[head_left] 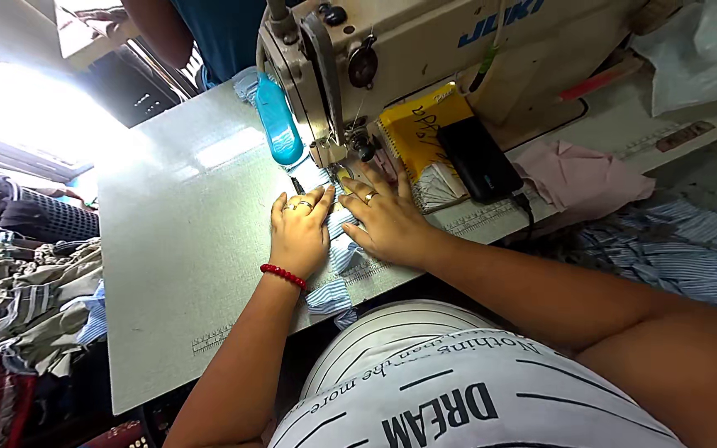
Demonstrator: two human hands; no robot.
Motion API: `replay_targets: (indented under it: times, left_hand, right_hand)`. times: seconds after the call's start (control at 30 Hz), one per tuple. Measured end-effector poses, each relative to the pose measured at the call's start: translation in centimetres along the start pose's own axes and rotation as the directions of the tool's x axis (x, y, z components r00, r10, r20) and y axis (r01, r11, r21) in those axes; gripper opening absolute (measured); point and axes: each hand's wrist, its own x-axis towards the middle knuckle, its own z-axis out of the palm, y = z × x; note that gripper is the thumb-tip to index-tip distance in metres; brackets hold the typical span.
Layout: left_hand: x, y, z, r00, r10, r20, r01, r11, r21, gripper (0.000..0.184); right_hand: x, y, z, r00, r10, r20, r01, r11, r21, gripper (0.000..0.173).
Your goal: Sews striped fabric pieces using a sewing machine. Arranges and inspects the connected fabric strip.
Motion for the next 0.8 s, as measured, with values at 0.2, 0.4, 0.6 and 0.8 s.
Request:
replay_targets:
  times: [0.2,0.4,0.6,0.8]
  left_hand:
    - [-0.11,-0.75,-0.09,0.997,0.071,-0.030,-0.071,0.997,-0.024,0.049]
    - [0.22,-0.80,0.10,0.999,0.046,-0.027,-0.047,0.998,-0.048,0.051]
    - [0.46,-0.86,0.16,0.999,0.037,-0.025,-0.039,0.998,-0.056,0.051]
    - [0.34,-0.93,0.10,0.999,0.041,-0.031,-0.043,0.997,-0.065,0.049]
  right_hand:
    - [-0.43,-0.13,0.53,0.998,0.001,-0.070,-0.002,1.000,-0.012,0.051]
    - [-0.27,-0.18,0.36,0.999,0.029,-0.038,-0.030,0.999,-0.013,0.053]
    - [-0.22,-0.17,0.64,0.998,0.026,-0.060,-0.027,1.000,-0.011,0.053]
    - [-0.35,-0.02,0.69,0.998,0.025,-0.063,-0.025,1.000,0.011,0.051]
